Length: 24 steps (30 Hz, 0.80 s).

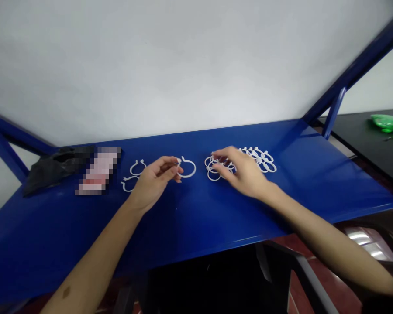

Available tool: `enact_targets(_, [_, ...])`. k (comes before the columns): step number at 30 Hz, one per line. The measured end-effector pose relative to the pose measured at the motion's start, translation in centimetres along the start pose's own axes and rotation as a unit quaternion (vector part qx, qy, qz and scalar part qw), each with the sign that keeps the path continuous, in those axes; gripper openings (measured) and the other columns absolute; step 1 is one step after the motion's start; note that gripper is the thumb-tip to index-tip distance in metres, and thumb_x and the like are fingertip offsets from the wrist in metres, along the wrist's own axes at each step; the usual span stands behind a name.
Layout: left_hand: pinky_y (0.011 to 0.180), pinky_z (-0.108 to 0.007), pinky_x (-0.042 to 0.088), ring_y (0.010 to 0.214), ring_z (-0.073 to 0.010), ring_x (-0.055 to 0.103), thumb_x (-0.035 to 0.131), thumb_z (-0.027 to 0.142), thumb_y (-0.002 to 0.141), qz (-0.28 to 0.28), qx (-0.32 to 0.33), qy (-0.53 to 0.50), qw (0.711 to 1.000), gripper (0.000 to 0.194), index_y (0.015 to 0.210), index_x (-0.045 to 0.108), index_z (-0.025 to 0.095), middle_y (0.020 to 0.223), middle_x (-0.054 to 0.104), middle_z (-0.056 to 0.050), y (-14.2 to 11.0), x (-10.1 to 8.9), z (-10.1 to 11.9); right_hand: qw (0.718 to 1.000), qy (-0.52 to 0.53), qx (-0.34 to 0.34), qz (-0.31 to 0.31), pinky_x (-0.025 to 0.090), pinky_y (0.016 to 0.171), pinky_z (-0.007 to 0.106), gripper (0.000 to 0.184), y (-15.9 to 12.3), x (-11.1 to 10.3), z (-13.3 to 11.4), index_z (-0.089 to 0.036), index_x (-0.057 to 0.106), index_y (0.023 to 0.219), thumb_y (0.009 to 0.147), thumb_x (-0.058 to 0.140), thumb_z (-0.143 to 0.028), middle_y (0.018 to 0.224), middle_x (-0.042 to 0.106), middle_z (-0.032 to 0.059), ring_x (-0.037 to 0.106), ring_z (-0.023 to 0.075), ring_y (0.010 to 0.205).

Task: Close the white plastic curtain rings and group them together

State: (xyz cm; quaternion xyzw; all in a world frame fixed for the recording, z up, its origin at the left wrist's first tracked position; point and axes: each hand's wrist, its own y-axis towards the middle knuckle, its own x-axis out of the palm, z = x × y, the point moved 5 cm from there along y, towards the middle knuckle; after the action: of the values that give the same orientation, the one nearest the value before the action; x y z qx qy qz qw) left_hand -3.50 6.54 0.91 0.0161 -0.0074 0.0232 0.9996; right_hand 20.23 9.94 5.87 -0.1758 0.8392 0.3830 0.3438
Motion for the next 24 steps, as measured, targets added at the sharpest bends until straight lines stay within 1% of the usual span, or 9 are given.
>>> enact_targets(2, [0.072,-0.032,0.056,0.07,-0.0138,0.065,0.073,0.038,0.084,-0.029,-0.02,-0.005,0.999,0.027,0.103,0.066,0.02,0.088,0.07,-0.003,-0.4,1.1,-0.7,0.997,0.061,-0.001,-0.051,0.056,0.079,0.033,0.027,0.3,2.8,-1.1,-0.019,0.059,0.122,0.1,0.057,-0.036,0.109,0.072,0.0081,0.069,0.0177,0.087])
enact_targets(4, [0.072,-0.031,0.056,0.07,-0.0138,0.066,0.071,0.04,0.087,-0.04,-0.026,0.009,0.999,0.025,0.103,0.066,0.021,0.087,0.071,-0.002,-0.8,1.9,-1.1,0.995,0.091,0.013,-0.046,0.056,0.077,0.031,0.023,0.1,4.6,-1.2,-0.019,0.059,0.119,0.103,0.053,-0.033,0.104,0.073,0.0072,0.07,0.017,0.086])
enact_targets(6, [0.071,-0.03,0.056,0.069,-0.0138,0.066,0.067,0.041,0.09,-0.037,-0.014,0.05,0.998,0.022,0.101,0.066,0.022,0.083,0.071,-0.002,-1.2,2.4,-1.2,0.995,0.102,0.006,-0.023,0.055,0.077,0.03,0.017,-0.4,5.4,-1.1,-0.019,0.06,0.112,0.104,0.048,-0.029,0.102,0.073,0.0067,0.07,0.0164,0.087])
enact_targets(9, [0.065,-0.028,0.055,0.064,-0.0141,0.065,0.063,0.04,0.093,-0.003,0.038,0.144,0.989,0.017,0.095,0.066,0.023,0.076,0.071,0.0,-1.9,3.1,-0.8,0.995,0.098,-0.036,-0.006,0.055,0.077,0.03,0.016,-1.2,5.7,-1.3,-0.02,0.061,0.106,0.105,0.047,-0.027,0.098,0.073,0.0064,0.069,0.0159,0.086])
enact_targets(13, [0.062,-0.028,0.053,0.062,-0.0144,0.065,0.057,0.036,0.096,0.039,0.121,0.244,0.961,0.018,0.085,0.067,0.025,0.075,0.073,0.0,-3.0,3.8,-0.1,0.996,0.05,-0.069,-0.02,0.054,0.071,0.031,0.021,-2.2,5.6,-1.8,-0.02,0.063,0.104,0.106,0.043,-0.026,0.086,0.07,0.0063,0.064,0.0163,0.076])
enact_targets(16, [0.067,-0.03,0.054,0.065,-0.0156,0.067,0.056,0.03,0.096,0.035,0.166,0.284,0.944,0.018,0.081,0.067,0.026,0.079,0.075,0.001,-3.5,4.2,0.1,0.993,-0.001,-0.113,-0.034,0.052,0.067,0.03,0.024,-2.8,5.6,-2.4,-0.018,0.064,0.103,0.106,0.04,-0.021,0.08,0.068,0.0062,0.059,0.0165,0.071])
enact_targets(19, [0.069,-0.03,0.055,0.068,-0.0168,0.069,0.056,0.027,0.095,0.022,0.193,0.305,0.932,0.016,0.085,0.068,0.027,0.079,0.075,0.001,-3.5,4.4,0.3,0.988,-0.028,-0.146,-0.032,0.051,0.066,0.03,0.027,-3.1,5.5,-2.8,-0.016,0.064,0.107,0.106,0.037,-0.017,0.08,0.068,0.0068,0.058,0.0169,0.07])
enact_targets(22, [0.073,-0.032,0.055,0.075,-0.0182,0.07,0.057,0.031,0.096,0.009,0.202,0.33,0.922,0.015,0.088,0.07,0.028,0.084,0.076,-0.001,-3.1,4.3,0.9,0.992,-0.035,-0.119,-0.033,0.052,0.066,0.031,0.028,-2.5,5.3,-2.7,-0.017,0.066,0.109,0.107,0.038,-0.022,0.082,0.068,0.0066,0.059,0.0168,0.072])
enact_targets(24, [0.077,-0.032,0.055,0.08,-0.0188,0.07,0.056,0.035,0.097,0.002,0.207,0.361,0.909,0.017,0.095,0.071,0.027,0.092,0.076,-0.002,-2.6,4.0,1.5,0.996,-0.022,-0.082,-0.021,0.054,0.071,0.032,0.027,-1.8,5.0,-2.2,-0.02,0.067,0.109,0.107,0.04,-0.027,0.091,0.069,0.0081,0.063,0.0179,0.081])
